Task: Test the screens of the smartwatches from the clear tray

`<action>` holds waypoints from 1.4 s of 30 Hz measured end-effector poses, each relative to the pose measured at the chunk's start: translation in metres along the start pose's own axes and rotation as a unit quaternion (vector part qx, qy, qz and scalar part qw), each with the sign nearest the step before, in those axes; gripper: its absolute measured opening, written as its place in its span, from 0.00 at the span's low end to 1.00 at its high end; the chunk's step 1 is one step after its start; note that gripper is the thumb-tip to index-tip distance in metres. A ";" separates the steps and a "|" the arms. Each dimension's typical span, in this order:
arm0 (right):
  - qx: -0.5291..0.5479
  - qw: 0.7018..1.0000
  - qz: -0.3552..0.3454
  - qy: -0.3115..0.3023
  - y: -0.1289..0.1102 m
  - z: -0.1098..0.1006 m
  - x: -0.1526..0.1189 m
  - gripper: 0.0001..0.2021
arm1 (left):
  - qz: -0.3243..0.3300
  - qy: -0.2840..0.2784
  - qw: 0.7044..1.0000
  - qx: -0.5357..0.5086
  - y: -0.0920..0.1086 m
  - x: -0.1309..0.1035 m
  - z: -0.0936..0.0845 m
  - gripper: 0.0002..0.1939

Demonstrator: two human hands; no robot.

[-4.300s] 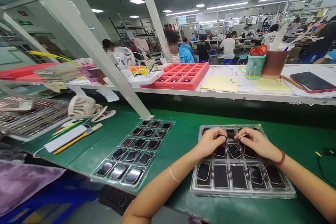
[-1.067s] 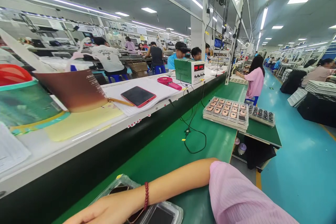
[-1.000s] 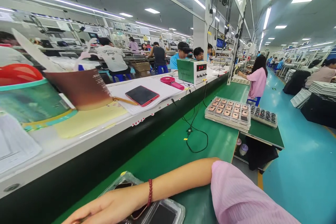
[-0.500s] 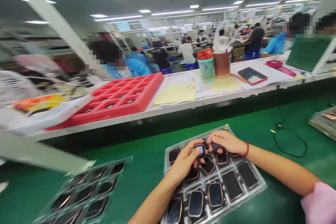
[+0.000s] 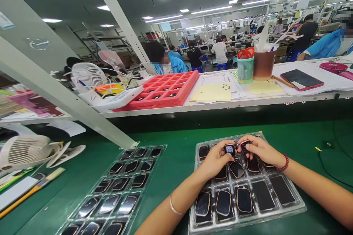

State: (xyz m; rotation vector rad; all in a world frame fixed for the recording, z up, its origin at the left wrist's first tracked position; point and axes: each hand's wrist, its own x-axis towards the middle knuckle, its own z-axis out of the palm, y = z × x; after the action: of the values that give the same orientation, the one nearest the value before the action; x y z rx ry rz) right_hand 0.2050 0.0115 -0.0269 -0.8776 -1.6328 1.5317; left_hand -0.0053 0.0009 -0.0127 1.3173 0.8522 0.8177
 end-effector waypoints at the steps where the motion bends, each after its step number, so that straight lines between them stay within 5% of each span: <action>1: 0.004 1.000 0.002 0.000 0.000 0.000 0.000 0.13 | -0.001 0.001 1.000 0.004 0.000 0.000 0.000 0.19; 42: -0.038 0.999 -0.012 -0.029 0.007 -0.002 0.000 0.13 | 0.026 -0.007 0.998 0.050 -0.002 0.001 -0.002 0.16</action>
State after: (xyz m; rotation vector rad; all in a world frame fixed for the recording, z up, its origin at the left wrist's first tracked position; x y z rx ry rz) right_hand 0.2065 0.0127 -0.0334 -0.8588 -1.7474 1.4990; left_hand -0.0063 0.0025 -0.0152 1.4371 0.8597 0.8138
